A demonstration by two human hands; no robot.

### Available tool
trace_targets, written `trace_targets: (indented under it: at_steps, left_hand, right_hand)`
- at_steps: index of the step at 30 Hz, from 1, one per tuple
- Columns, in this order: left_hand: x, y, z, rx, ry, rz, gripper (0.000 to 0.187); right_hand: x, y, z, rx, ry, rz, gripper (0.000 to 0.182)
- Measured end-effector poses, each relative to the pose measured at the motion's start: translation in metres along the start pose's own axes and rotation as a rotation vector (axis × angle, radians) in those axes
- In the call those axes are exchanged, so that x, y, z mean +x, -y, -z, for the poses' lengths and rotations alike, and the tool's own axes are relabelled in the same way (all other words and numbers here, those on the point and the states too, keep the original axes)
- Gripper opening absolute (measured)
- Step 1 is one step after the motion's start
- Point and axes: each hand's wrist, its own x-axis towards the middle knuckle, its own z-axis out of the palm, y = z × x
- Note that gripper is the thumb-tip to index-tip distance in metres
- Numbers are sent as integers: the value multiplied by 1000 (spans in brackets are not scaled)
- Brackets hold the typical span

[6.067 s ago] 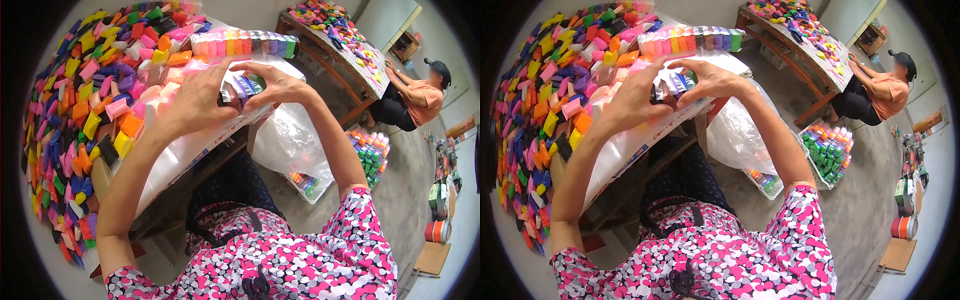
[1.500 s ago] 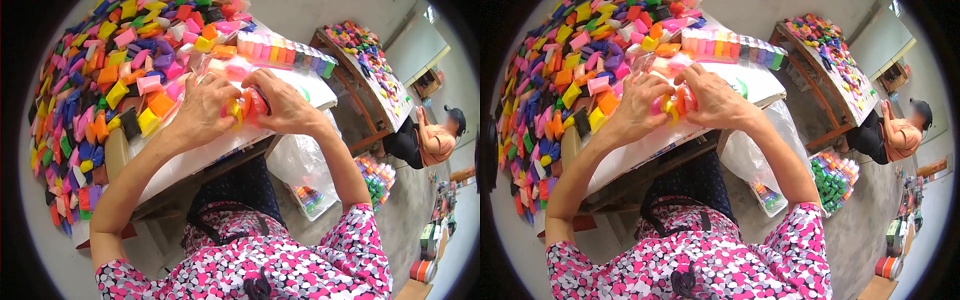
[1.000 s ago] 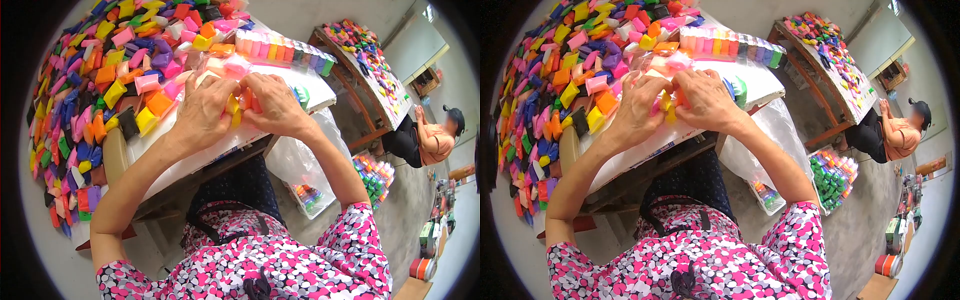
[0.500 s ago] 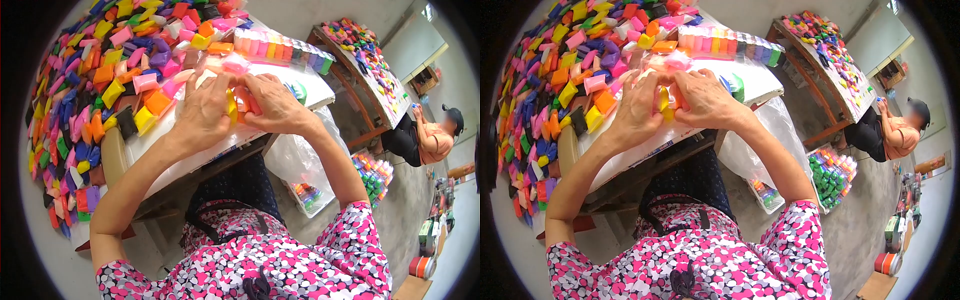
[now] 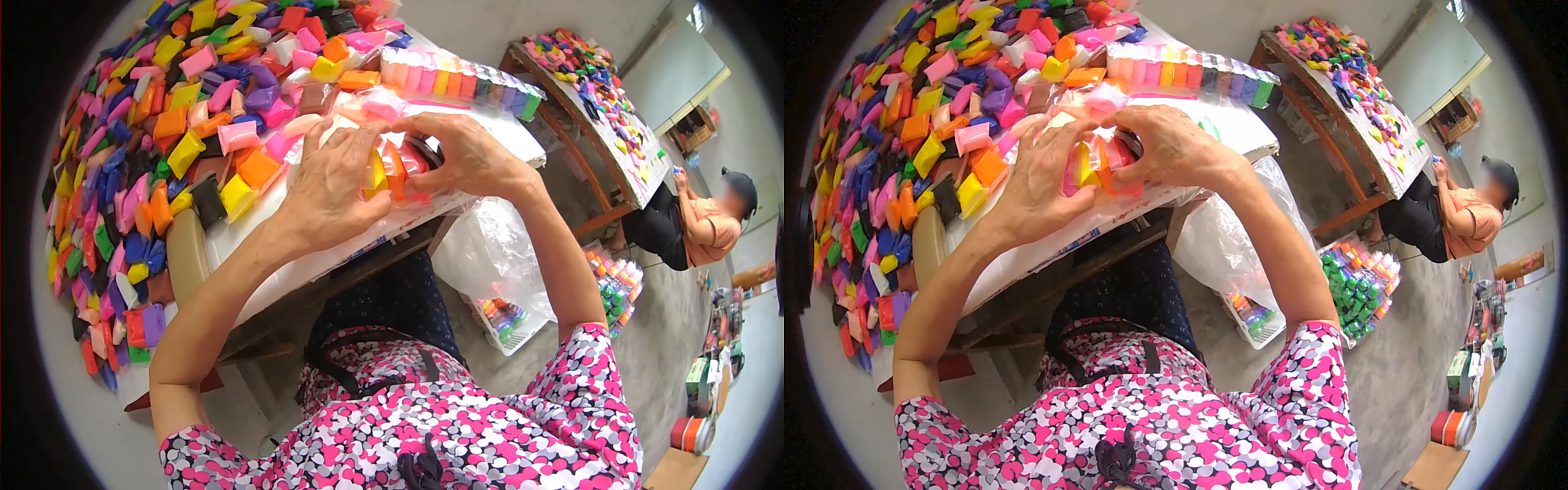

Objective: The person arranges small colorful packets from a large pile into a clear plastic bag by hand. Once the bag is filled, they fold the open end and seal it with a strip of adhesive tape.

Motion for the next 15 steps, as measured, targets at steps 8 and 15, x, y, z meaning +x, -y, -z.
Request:
trace_targets:
  at_steps: [8,15]
  left_hand:
    - [3,0,0,10,28,23,72]
    - [7,-6,9,62,45,43,73]
  right_hand:
    - [-5,11,-3,-183,-15,12,77]
    - [-14,6,41,145,-11,75,79]
